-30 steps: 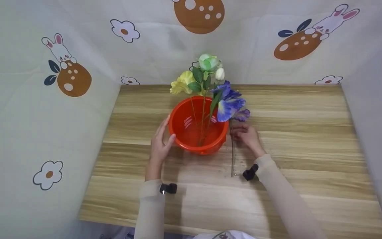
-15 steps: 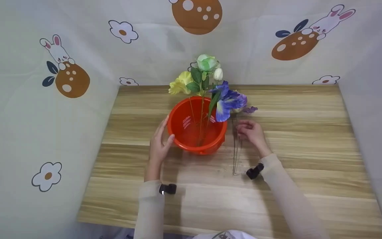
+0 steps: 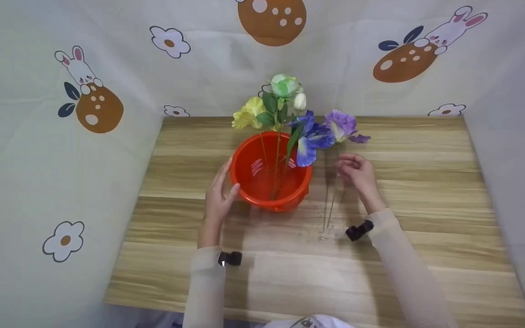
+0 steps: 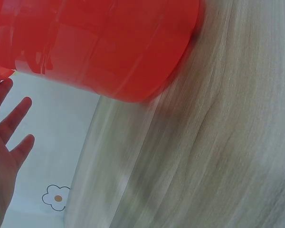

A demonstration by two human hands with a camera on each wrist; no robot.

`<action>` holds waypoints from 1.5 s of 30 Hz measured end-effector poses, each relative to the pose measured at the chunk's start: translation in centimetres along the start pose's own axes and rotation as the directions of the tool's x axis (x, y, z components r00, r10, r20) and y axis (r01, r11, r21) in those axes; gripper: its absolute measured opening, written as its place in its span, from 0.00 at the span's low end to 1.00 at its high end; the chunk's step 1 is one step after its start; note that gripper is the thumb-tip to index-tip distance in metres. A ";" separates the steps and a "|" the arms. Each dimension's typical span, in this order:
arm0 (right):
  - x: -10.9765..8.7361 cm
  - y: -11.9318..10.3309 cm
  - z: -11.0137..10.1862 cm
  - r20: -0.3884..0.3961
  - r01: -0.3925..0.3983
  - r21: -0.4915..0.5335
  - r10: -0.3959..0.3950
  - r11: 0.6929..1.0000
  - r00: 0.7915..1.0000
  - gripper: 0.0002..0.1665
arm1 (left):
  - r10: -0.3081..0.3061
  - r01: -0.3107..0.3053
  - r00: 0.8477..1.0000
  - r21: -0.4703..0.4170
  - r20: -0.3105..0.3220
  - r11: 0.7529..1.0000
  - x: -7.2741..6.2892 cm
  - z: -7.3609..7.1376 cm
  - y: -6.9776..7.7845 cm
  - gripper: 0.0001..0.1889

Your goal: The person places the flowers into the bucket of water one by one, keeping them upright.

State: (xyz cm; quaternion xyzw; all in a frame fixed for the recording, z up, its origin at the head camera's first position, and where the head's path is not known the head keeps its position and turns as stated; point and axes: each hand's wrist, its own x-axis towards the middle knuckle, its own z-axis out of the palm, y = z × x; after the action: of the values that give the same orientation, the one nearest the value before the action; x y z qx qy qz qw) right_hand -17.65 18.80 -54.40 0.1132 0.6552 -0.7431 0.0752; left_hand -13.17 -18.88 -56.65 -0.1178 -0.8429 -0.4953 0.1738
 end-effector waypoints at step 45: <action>-3.2 -15.2 1.6 -0.150 0.398 0.237 -0.371 0.886 0.916 0.12 | 0.000 0.000 1.000 0.000 0.012 1.000 0.0 -0.2 0.5 0.33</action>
State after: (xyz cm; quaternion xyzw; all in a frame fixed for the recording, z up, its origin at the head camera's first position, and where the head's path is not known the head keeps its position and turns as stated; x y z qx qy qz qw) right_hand -18.63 19.09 -38.78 0.0272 0.5633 -0.8167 -0.1221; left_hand -12.96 -18.83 -56.18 -0.1208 -0.8441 -0.4944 0.1688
